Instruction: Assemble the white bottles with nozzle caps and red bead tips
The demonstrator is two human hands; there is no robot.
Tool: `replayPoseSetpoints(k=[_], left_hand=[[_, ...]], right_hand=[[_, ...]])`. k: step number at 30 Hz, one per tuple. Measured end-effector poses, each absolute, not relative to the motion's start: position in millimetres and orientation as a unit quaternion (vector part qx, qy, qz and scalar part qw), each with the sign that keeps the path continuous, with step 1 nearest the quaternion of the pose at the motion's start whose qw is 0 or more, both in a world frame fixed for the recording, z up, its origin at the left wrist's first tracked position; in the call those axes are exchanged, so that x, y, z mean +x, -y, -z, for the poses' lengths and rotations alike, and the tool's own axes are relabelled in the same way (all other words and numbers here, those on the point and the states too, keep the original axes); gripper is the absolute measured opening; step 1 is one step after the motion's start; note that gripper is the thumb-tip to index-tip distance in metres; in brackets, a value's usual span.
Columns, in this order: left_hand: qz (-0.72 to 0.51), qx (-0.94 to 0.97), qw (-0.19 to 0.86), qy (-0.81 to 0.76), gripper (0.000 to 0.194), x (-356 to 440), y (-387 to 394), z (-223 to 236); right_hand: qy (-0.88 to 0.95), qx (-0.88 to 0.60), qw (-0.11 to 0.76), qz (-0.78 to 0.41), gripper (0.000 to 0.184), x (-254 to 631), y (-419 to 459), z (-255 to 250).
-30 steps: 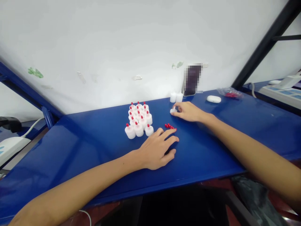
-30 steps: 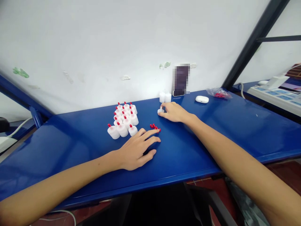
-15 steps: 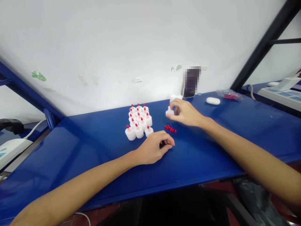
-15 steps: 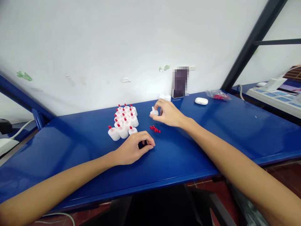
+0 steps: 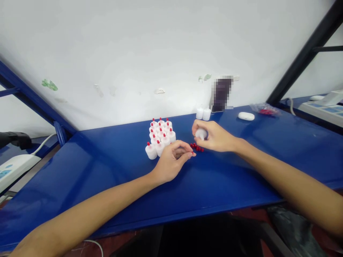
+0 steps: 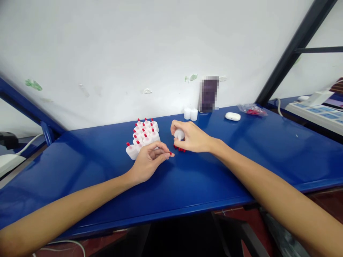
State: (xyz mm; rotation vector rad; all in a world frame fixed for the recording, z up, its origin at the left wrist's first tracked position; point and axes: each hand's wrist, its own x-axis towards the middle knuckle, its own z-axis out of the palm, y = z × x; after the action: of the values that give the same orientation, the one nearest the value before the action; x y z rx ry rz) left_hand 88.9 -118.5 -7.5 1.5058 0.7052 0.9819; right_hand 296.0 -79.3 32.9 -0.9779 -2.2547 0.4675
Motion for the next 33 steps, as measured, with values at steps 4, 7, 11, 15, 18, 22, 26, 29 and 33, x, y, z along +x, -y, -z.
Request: replayPoseSetpoints(k=[4, 7, 11, 15, 18, 22, 26, 29, 33], left_hand=[[-0.417, 0.615, 0.6, -0.296, 0.019, 90, 120, 8], [-0.415, 0.611, 0.607, -0.293, 0.018, 91, 119, 9], [-0.441, 0.598, 0.592, -0.311, 0.018, 90, 115, 10], [-0.458, 0.588, 0.589, -0.313, 0.021, 90, 113, 10], [-0.462, 0.571, 0.6, -0.318, 0.025, 91, 115, 8], [-0.47, 0.547, 0.609, -0.328, 0.028, 92, 115, 7], [-0.466, 0.537, 0.62, -0.333, 0.027, 93, 116, 6], [-0.464, 0.531, 0.624, -0.338, 0.027, 93, 117, 6], [-0.462, 0.536, 0.621, -0.337, 0.028, 93, 120, 5]], right_hand=[[0.876, -0.352, 0.3, -0.133, 0.021, 296, 79, -32], [0.891, -0.336, 0.272, -0.14, 0.035, 294, 79, -31], [0.907, -0.329, 0.236, -0.112, 0.022, 292, 80, -31], [0.922, -0.312, 0.223, -0.05, 0.015, 292, 80, -31], [0.923, -0.317, 0.218, 0.019, 0.016, 291, 81, -29], [0.918, -0.332, 0.21, 0.05, 0.011, 286, 84, -27], [0.914, -0.354, 0.198, 0.027, 0.005, 281, 87, -28], [0.918, -0.347, 0.19, 0.022, 0.009, 280, 87, -29], [0.925, -0.323, 0.197, 0.047, 0.015, 281, 87, -29]])
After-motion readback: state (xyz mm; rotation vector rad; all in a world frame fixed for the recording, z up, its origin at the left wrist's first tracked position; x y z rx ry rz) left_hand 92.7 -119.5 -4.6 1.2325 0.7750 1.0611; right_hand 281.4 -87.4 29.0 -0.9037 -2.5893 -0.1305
